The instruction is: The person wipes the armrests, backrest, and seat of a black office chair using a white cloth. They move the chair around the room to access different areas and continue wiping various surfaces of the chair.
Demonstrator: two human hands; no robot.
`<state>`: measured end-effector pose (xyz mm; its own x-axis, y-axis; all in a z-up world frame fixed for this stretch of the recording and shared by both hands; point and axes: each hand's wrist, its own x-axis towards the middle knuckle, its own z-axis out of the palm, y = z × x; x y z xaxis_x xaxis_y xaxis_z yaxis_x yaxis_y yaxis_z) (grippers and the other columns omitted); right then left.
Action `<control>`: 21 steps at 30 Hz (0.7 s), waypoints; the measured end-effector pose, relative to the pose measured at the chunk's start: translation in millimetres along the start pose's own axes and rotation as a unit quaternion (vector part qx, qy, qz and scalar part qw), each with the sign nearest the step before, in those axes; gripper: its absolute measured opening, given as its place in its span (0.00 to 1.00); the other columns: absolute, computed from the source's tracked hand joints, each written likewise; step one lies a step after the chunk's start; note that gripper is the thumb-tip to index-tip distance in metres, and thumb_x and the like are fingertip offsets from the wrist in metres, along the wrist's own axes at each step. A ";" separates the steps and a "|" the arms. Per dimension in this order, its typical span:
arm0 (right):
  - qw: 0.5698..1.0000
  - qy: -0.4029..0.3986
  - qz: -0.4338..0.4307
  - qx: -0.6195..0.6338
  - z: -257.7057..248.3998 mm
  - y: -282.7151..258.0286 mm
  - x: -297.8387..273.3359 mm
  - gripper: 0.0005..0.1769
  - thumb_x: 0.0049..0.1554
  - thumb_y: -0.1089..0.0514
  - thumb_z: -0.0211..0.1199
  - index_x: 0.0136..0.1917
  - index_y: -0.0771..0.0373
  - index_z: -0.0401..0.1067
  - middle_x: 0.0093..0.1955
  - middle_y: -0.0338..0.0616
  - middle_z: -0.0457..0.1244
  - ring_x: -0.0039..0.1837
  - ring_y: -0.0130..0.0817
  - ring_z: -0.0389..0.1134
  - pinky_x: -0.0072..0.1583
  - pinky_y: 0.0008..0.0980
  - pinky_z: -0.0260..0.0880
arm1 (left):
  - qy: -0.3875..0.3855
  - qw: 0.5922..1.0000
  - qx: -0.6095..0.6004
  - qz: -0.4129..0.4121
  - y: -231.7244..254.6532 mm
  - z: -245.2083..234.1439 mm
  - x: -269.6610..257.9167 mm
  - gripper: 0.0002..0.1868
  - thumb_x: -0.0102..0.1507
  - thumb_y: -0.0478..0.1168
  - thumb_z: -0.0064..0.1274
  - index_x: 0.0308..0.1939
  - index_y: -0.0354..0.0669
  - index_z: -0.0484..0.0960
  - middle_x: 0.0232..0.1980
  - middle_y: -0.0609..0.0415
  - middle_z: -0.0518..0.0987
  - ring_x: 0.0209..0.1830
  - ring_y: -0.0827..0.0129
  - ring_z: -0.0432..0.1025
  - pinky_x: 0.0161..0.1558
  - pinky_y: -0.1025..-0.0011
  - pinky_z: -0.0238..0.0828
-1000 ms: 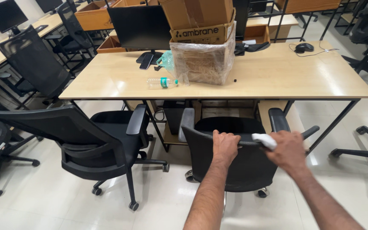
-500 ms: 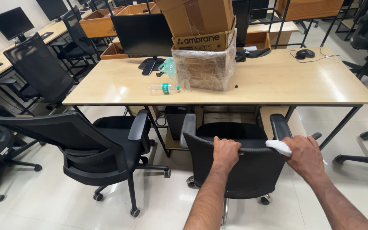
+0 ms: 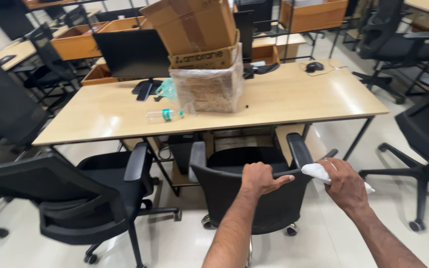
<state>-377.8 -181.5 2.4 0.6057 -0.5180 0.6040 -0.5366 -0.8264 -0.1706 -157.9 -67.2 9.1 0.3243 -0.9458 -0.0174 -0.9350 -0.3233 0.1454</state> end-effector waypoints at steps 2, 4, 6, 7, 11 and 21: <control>0.999 -0.007 0.032 -0.017 -9.6 11.2 -5.7 0.24 0.48 0.70 0.65 0.59 0.58 0.75 0.58 0.46 0.68 0.61 0.48 0.70 0.60 0.45 0.73 | 0.022 0.999 -0.008 0.039 22.9 7.0 12.3 0.49 0.55 0.86 0.39 0.29 0.43 0.88 0.29 0.50 0.82 0.36 0.58 0.79 0.39 0.59 0.70; 0.998 -0.005 0.060 -0.023 -20.5 21.9 -14.2 0.24 0.47 0.70 0.64 0.58 0.57 0.76 0.57 0.46 0.68 0.60 0.49 0.71 0.59 0.45 0.73 | 0.048 0.995 -0.015 0.085 50.1 12.2 24.8 0.44 0.54 0.83 0.45 0.29 0.44 0.88 0.28 0.51 0.81 0.34 0.58 0.78 0.39 0.58 0.70; 0.996 -0.002 0.085 -0.038 -33.3 35.0 -22.7 0.24 0.46 0.70 0.64 0.57 0.57 0.76 0.56 0.46 0.68 0.59 0.49 0.71 0.58 0.45 0.73 | 0.044 0.994 -0.009 0.102 76.3 12.2 44.4 0.42 0.56 0.80 0.49 0.35 0.42 0.87 0.35 0.51 0.82 0.39 0.60 0.79 0.42 0.59 0.74; 0.994 -0.001 0.097 -0.049 -40.5 42.1 -26.7 0.24 0.46 0.69 0.65 0.57 0.57 0.76 0.56 0.46 0.68 0.59 0.49 0.71 0.59 0.45 0.73 | 0.041 0.993 -0.008 0.110 90.4 13.8 51.5 0.42 0.57 0.79 0.51 0.38 0.41 0.86 0.38 0.51 0.82 0.41 0.62 0.79 0.44 0.60 0.75; 0.988 0.035 0.144 -0.047 -63.2 70.1 -32.6 0.24 0.47 0.69 0.66 0.57 0.56 0.77 0.56 0.45 0.68 0.56 0.51 0.70 0.58 0.47 0.72 | 0.151 0.970 -0.031 0.190 134.5 14.6 77.7 0.38 0.53 0.71 0.61 0.50 0.41 0.82 0.50 0.48 0.79 0.53 0.57 0.73 0.52 0.57 0.69; 0.971 0.093 0.202 -0.083 -87.2 211.4 -35.7 0.25 0.45 0.69 0.68 0.58 0.59 0.77 0.58 0.47 0.66 0.60 0.52 0.68 0.59 0.48 0.71 | 0.119 0.938 -0.023 0.323 297.9 35.4 184.5 0.28 0.54 0.60 0.67 0.50 0.48 0.83 0.55 0.53 0.77 0.60 0.59 0.71 0.56 0.56 0.69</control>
